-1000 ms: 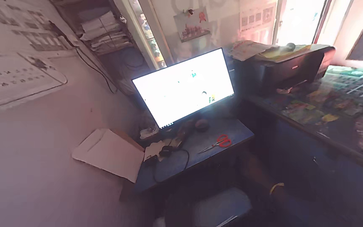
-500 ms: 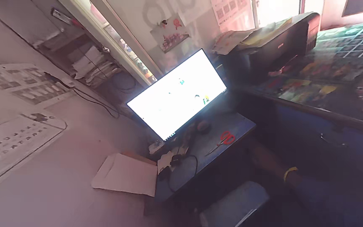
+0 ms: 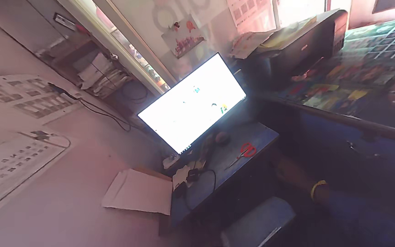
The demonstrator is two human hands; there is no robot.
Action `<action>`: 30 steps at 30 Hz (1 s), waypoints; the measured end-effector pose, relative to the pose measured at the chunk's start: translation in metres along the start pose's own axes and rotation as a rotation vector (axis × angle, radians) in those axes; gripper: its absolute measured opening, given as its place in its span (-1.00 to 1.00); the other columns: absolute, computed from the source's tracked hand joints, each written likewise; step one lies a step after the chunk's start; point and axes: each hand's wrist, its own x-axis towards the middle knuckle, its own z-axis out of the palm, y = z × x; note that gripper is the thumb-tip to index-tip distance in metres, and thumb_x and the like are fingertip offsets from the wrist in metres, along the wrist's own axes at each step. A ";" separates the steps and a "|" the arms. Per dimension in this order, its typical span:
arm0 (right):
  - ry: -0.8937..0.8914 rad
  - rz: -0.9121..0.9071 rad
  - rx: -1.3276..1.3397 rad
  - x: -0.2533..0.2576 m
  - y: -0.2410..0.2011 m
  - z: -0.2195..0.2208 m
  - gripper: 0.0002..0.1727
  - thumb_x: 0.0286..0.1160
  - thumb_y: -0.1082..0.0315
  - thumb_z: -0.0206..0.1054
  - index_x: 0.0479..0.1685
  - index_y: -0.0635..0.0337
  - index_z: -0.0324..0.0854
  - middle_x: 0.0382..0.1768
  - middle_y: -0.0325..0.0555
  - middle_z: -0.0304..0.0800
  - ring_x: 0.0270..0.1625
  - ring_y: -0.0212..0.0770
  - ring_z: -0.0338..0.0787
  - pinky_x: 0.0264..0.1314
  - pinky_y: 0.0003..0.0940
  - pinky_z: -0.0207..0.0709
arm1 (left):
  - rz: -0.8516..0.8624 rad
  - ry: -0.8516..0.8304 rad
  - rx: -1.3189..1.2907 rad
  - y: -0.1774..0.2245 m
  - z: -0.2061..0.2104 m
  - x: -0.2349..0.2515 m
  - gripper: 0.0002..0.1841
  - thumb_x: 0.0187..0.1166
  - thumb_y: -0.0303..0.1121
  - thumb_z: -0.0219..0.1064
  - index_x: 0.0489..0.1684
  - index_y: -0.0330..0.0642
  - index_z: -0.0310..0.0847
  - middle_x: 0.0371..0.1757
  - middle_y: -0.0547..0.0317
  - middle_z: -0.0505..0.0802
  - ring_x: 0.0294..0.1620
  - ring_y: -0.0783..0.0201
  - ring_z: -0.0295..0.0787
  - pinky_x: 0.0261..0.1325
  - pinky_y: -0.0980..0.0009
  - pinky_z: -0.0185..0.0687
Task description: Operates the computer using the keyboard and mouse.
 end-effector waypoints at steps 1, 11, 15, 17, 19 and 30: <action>0.012 -0.005 -0.004 0.001 0.001 0.001 -0.37 0.65 0.08 0.21 0.74 -0.04 0.39 0.74 0.04 0.35 0.79 0.09 0.31 0.78 0.08 0.24 | -0.040 0.041 -0.075 -0.005 0.004 0.000 -0.37 0.80 0.09 -0.07 0.59 -0.18 0.51 0.56 -0.07 0.67 0.61 -0.04 0.56 0.62 -0.11 0.43; 0.018 -0.030 -0.010 0.003 -0.002 -0.002 -0.42 0.66 0.11 0.21 0.69 -0.05 0.45 0.74 0.03 0.35 0.77 0.05 0.34 0.77 0.03 0.27 | -0.163 0.144 0.084 -0.020 0.026 0.003 -0.39 0.69 0.05 0.11 0.35 -0.36 0.63 0.38 -0.23 0.75 0.48 -0.13 0.65 0.55 -0.07 0.50; 0.005 -0.010 -0.010 0.003 0.000 0.000 -0.42 0.67 0.09 0.20 0.69 -0.06 0.45 0.75 0.04 0.32 0.78 0.07 0.33 0.77 0.05 0.27 | -0.152 0.130 0.082 -0.023 0.030 0.007 -0.38 0.72 0.05 0.07 0.41 -0.38 0.58 0.43 -0.27 0.72 0.51 -0.13 0.63 0.55 -0.04 0.51; -0.003 -0.006 -0.011 0.004 0.002 0.001 -0.41 0.67 0.08 0.20 0.69 -0.05 0.45 0.76 0.05 0.31 0.78 0.07 0.32 0.77 0.04 0.26 | -0.159 0.119 0.033 -0.027 0.035 0.007 -0.36 0.73 0.05 0.05 0.48 -0.38 0.53 0.46 -0.27 0.69 0.52 -0.11 0.64 0.56 -0.03 0.51; -0.011 -0.006 -0.007 0.003 0.002 0.001 -0.41 0.67 0.08 0.21 0.69 -0.05 0.44 0.76 0.05 0.30 0.79 0.08 0.31 0.77 0.04 0.26 | -0.166 0.104 -0.013 -0.026 0.035 0.006 -0.36 0.75 0.04 0.04 0.50 -0.38 0.49 0.48 -0.27 0.67 0.53 -0.12 0.62 0.57 -0.03 0.50; -0.002 -0.022 -0.014 0.005 0.004 0.002 -0.41 0.68 0.08 0.19 0.71 -0.09 0.42 0.76 0.04 0.30 0.78 0.07 0.31 0.75 0.04 0.28 | -0.116 0.144 -0.007 -0.025 0.034 0.002 -0.38 0.78 -0.02 0.02 0.51 -0.45 0.47 0.48 -0.33 0.67 0.54 -0.13 0.61 0.58 0.01 0.48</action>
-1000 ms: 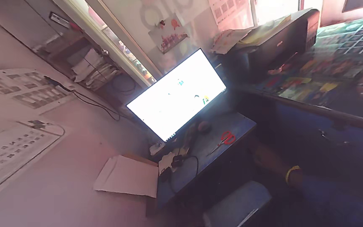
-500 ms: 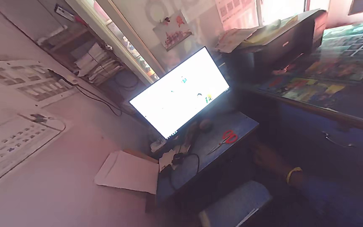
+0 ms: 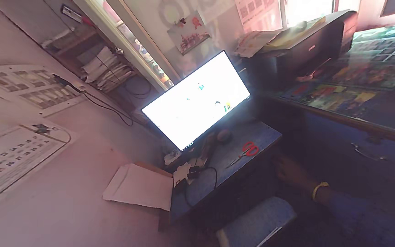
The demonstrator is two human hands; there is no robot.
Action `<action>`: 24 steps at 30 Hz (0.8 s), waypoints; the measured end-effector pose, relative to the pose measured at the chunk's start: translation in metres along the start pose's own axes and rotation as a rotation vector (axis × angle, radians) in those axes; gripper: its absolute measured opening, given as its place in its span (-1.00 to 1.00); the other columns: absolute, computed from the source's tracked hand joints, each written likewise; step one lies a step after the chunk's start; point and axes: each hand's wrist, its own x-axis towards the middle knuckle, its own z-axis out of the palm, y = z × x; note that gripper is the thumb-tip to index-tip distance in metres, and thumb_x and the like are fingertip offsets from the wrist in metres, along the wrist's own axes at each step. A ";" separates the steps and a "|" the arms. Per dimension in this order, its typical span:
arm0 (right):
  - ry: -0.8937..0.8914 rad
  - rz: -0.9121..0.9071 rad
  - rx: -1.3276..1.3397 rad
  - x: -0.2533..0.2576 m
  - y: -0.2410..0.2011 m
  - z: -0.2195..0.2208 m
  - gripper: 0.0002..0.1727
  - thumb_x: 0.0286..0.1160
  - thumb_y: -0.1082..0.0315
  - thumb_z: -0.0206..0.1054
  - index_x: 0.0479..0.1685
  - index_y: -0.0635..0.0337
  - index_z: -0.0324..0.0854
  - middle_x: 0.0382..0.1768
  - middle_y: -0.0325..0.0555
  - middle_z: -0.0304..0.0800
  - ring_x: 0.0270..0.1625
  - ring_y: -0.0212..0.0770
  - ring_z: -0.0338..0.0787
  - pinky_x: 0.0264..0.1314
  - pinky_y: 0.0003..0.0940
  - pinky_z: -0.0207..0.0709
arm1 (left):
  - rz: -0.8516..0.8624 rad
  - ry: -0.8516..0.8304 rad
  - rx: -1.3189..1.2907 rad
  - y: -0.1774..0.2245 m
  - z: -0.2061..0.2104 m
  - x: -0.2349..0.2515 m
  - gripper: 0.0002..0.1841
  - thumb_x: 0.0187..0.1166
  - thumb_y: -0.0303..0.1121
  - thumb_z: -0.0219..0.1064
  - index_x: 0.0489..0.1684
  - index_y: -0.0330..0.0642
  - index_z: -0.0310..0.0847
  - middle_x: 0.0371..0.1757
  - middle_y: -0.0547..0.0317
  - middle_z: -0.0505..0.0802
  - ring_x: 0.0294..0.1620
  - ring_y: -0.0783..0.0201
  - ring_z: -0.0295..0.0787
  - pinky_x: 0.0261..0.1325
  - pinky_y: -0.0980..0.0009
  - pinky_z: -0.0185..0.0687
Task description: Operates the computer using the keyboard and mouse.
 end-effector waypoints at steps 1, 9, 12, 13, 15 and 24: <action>0.005 -0.005 -0.004 -0.001 0.000 0.000 -0.41 0.68 0.08 0.18 0.71 -0.09 0.43 0.76 0.04 0.31 0.78 0.07 0.32 0.75 0.04 0.29 | -0.002 -0.002 -0.004 0.001 -0.001 0.000 -0.38 0.78 -0.03 0.04 0.51 -0.45 0.47 0.48 -0.33 0.67 0.54 -0.14 0.61 0.58 0.00 0.48; 0.002 0.003 -0.008 -0.002 -0.002 -0.002 -0.43 0.68 0.08 0.19 0.69 -0.09 0.45 0.75 0.05 0.31 0.77 0.09 0.33 0.73 0.04 0.31 | -0.008 0.000 0.012 0.002 -0.003 0.000 -0.38 0.78 -0.03 0.01 0.51 -0.46 0.45 0.47 -0.33 0.67 0.54 -0.12 0.61 0.59 0.03 0.47; 0.010 0.006 0.001 -0.002 -0.003 -0.002 -0.42 0.67 0.08 0.20 0.69 -0.10 0.44 0.75 0.04 0.32 0.76 0.08 0.34 0.72 0.05 0.32 | -0.021 -0.009 0.006 0.006 -0.007 0.001 -0.39 0.78 -0.05 0.02 0.50 -0.47 0.46 0.47 -0.34 0.67 0.55 -0.14 0.60 0.60 0.03 0.46; 0.013 0.005 -0.001 -0.002 -0.002 -0.002 -0.42 0.67 0.08 0.20 0.69 -0.10 0.44 0.75 0.03 0.32 0.76 0.08 0.35 0.72 0.04 0.33 | -0.029 -0.016 -0.002 0.006 -0.007 0.001 -0.39 0.78 -0.05 0.02 0.49 -0.47 0.47 0.47 -0.34 0.67 0.54 -0.14 0.60 0.59 0.02 0.46; 0.016 -0.003 0.000 -0.003 -0.003 -0.003 -0.42 0.66 0.09 0.21 0.69 -0.10 0.44 0.74 0.04 0.33 0.76 0.08 0.36 0.71 0.04 0.34 | -0.037 -0.027 -0.002 0.007 -0.007 0.001 -0.38 0.78 -0.03 0.02 0.50 -0.46 0.47 0.46 -0.34 0.68 0.54 -0.15 0.61 0.58 0.00 0.48; 0.008 -0.011 -0.004 -0.002 0.000 0.000 -0.43 0.67 0.08 0.20 0.67 -0.08 0.46 0.75 0.03 0.32 0.75 0.09 0.37 0.71 0.02 0.34 | -0.055 -0.101 0.035 0.012 -0.015 -0.002 -0.39 0.81 -0.08 0.00 0.54 -0.50 0.41 0.54 -0.41 0.59 0.59 -0.20 0.54 0.61 -0.03 0.44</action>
